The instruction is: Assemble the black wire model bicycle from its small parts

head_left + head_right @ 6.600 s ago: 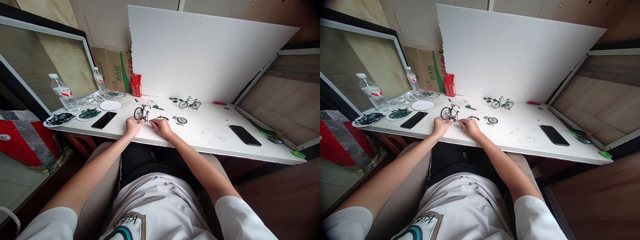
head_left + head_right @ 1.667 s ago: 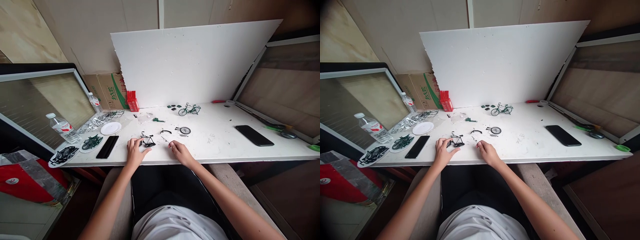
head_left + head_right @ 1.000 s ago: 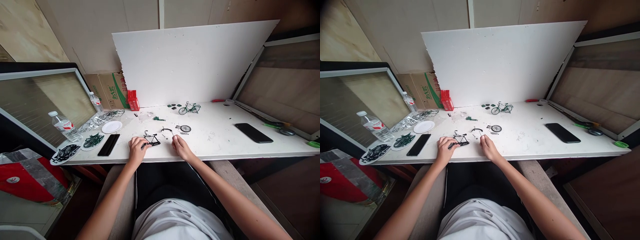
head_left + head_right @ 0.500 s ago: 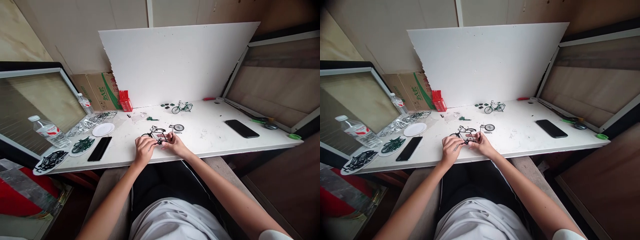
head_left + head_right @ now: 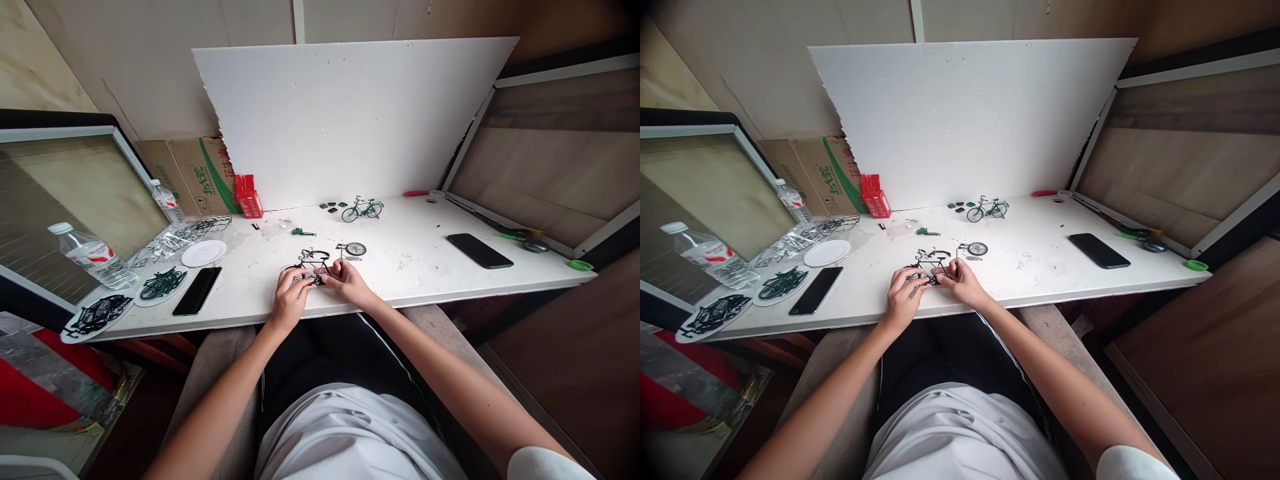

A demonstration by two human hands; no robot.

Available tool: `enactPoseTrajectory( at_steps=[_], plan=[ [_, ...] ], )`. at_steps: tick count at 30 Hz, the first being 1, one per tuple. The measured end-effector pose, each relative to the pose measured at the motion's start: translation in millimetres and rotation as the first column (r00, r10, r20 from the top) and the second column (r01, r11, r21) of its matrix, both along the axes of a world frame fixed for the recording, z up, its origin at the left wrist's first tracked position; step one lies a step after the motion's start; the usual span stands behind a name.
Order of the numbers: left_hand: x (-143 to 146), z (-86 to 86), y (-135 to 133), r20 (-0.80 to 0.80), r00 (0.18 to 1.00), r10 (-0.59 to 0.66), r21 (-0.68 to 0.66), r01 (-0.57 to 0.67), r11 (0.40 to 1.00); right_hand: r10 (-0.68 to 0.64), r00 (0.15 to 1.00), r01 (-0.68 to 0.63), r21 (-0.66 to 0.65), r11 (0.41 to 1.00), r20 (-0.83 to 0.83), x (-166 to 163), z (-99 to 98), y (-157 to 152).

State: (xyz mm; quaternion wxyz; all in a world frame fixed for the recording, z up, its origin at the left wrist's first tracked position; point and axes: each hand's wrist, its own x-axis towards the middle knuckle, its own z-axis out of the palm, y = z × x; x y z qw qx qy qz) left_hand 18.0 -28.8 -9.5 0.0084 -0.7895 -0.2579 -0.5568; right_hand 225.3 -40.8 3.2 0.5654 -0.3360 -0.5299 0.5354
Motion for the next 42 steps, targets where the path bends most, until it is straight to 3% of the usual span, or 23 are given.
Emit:
enactPoseTrajectory(
  at_steps=[12, 21, 42],
  plan=[
    [-1.6, -0.6, 1.8, 0.025, 1.000, -0.017, 0.010, 0.016, 1.000, -0.012, 0.997, 0.004, 0.103, 0.995, 0.079, 3.3, -9.4, 3.6],
    [-1.8, -1.3, 3.3, 0.045, 0.996, -0.073, 0.055, 0.071, 0.996, 0.044, 0.994, -0.060, 0.169, 0.984, 0.096, 2.8, -0.4, -2.5],
    [-3.2, -4.7, 3.2, -0.002, 0.994, -0.108, 0.026, 0.108, 0.994, 0.003, 0.979, -0.044, 0.200, 0.979, 0.202, 1.7, -5.6, -1.9]
  ],
)
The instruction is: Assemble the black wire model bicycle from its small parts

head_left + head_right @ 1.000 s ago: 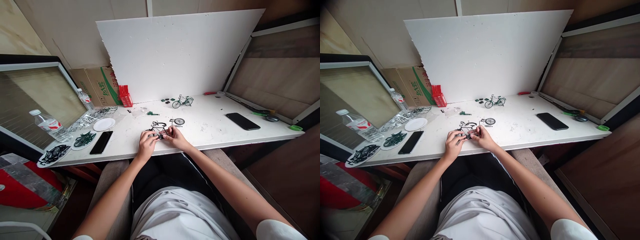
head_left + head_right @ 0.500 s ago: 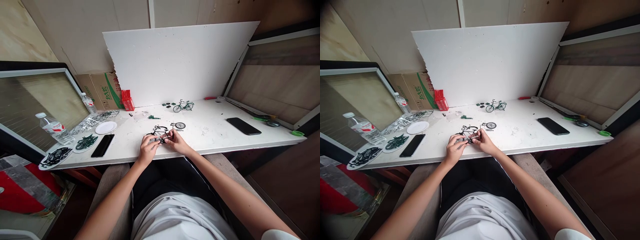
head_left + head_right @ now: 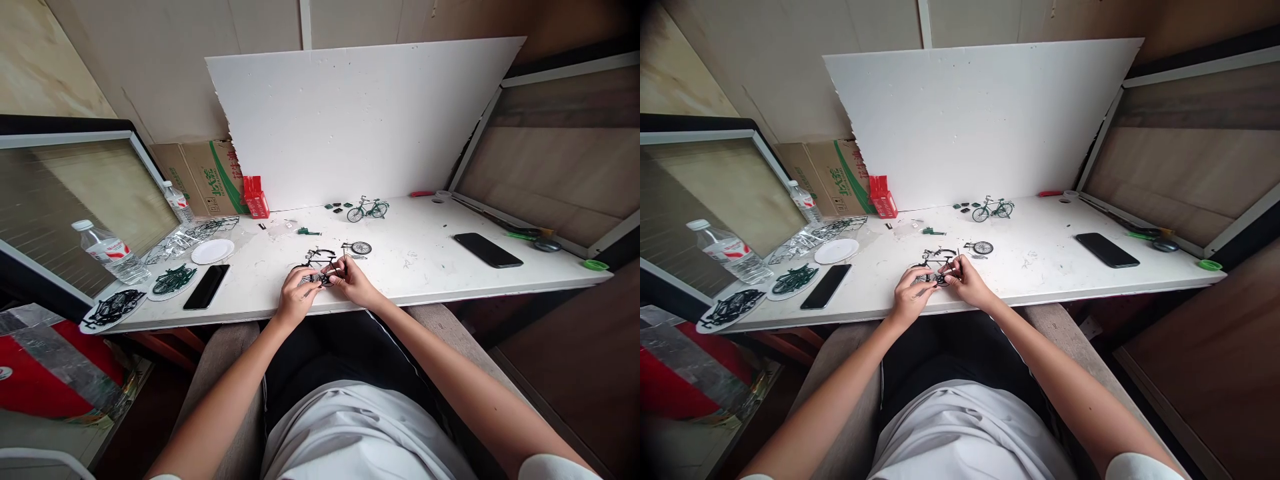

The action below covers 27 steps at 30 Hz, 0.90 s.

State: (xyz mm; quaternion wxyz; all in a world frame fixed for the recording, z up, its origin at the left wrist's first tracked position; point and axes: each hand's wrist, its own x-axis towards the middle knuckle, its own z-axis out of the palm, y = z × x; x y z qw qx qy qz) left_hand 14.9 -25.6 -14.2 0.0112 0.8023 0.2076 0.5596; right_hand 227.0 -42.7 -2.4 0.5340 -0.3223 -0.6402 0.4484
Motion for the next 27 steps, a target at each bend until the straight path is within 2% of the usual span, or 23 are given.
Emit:
enactPoseTrajectory(
  at_steps=[13, 27],
  plan=[
    [1.1, 3.2, -2.2, -0.052, 0.998, 0.042, 0.070, -0.038, 0.997, -0.035, 0.999, 0.034, 0.041, 0.999, 0.006, -2.7, 0.8, -1.3],
    [0.8, 1.2, -3.3, -0.087, 0.994, 0.068, 0.029, -0.066, 0.997, -0.037, 0.999, 0.037, -0.007, 0.999, -0.004, -4.3, 0.1, -2.0]
  ],
)
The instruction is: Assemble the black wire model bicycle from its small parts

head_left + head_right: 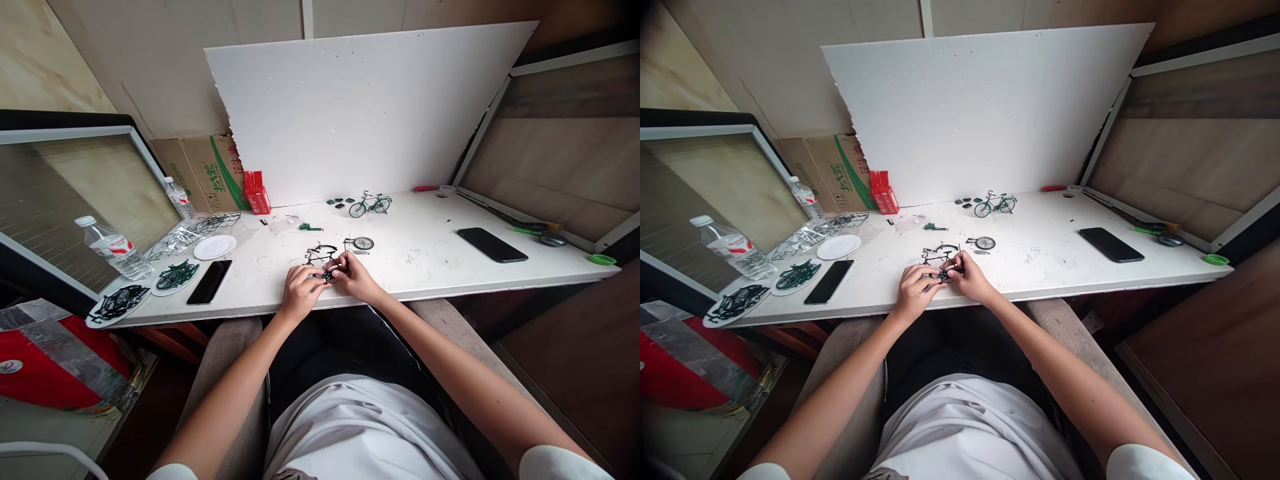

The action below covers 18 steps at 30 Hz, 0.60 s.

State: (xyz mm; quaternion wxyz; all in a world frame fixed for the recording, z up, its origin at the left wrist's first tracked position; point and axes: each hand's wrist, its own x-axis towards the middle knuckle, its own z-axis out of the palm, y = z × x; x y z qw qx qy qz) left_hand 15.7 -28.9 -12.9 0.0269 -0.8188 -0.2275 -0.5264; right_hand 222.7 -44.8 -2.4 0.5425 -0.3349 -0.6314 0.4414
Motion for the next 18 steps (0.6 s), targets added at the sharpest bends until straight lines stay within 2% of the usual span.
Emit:
enactPoseTrajectory(
  at_steps=[18],
  plan=[
    [0.9, 1.5, -4.2, -0.028, 0.999, 0.021, 0.014, -0.021, 1.000, -0.029, 0.999, 0.029, 0.010, 1.000, 0.026, -1.1, -1.9, 0.2]
  ],
)
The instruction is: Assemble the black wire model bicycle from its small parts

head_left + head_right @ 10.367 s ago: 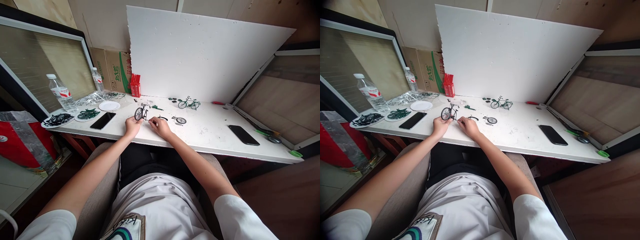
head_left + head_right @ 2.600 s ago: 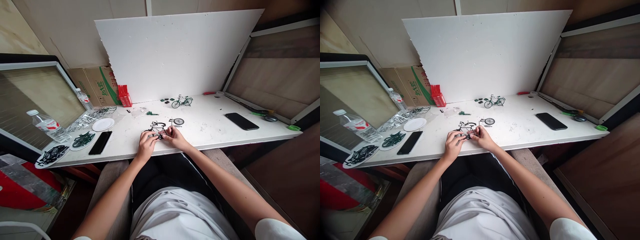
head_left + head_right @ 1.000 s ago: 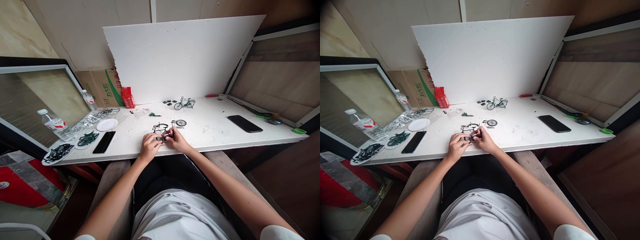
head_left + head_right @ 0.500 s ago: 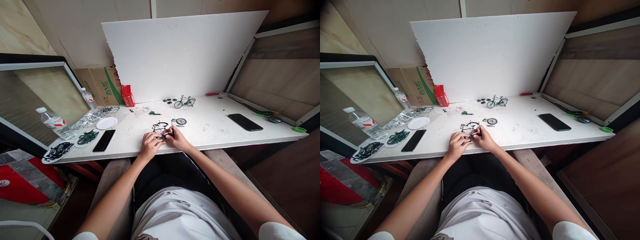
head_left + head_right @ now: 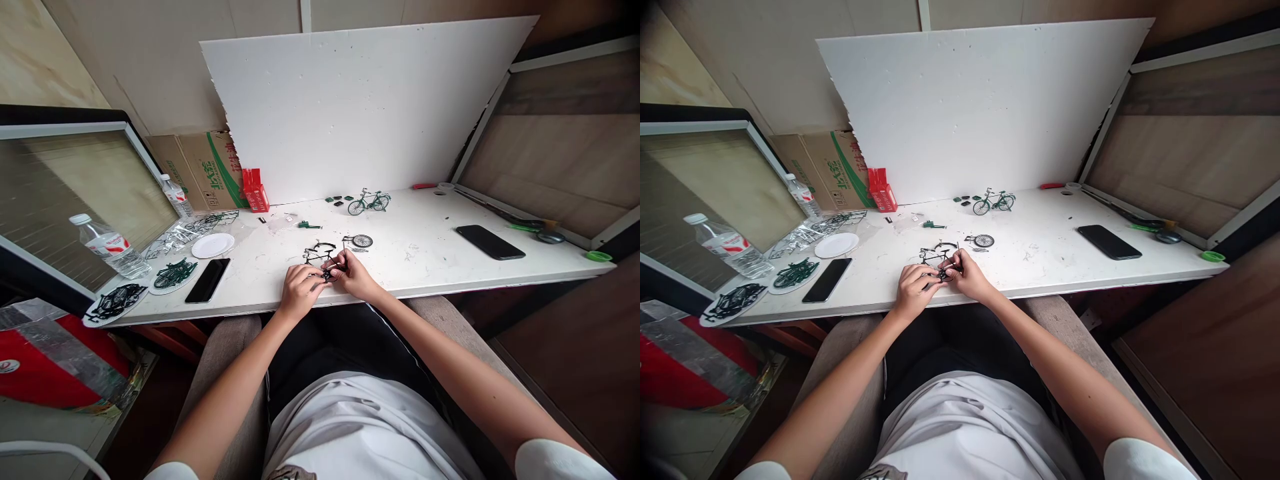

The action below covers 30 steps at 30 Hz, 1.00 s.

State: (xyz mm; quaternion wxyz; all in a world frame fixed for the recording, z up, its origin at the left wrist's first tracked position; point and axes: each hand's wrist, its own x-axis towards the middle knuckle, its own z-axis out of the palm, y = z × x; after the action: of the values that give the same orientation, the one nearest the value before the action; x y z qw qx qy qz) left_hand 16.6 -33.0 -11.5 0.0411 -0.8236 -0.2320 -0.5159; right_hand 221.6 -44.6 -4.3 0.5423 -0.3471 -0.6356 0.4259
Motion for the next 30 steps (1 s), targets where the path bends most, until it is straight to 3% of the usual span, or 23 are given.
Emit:
enactPoseTrajectory(
  at_steps=[30],
  plan=[
    [0.4, 3.0, -0.8, 0.020, 0.999, 0.030, -0.011, -0.030, 0.999, 0.022, 0.997, -0.022, -0.002, 1.000, -0.074, 3.4, -2.5, 2.0]
  ],
)
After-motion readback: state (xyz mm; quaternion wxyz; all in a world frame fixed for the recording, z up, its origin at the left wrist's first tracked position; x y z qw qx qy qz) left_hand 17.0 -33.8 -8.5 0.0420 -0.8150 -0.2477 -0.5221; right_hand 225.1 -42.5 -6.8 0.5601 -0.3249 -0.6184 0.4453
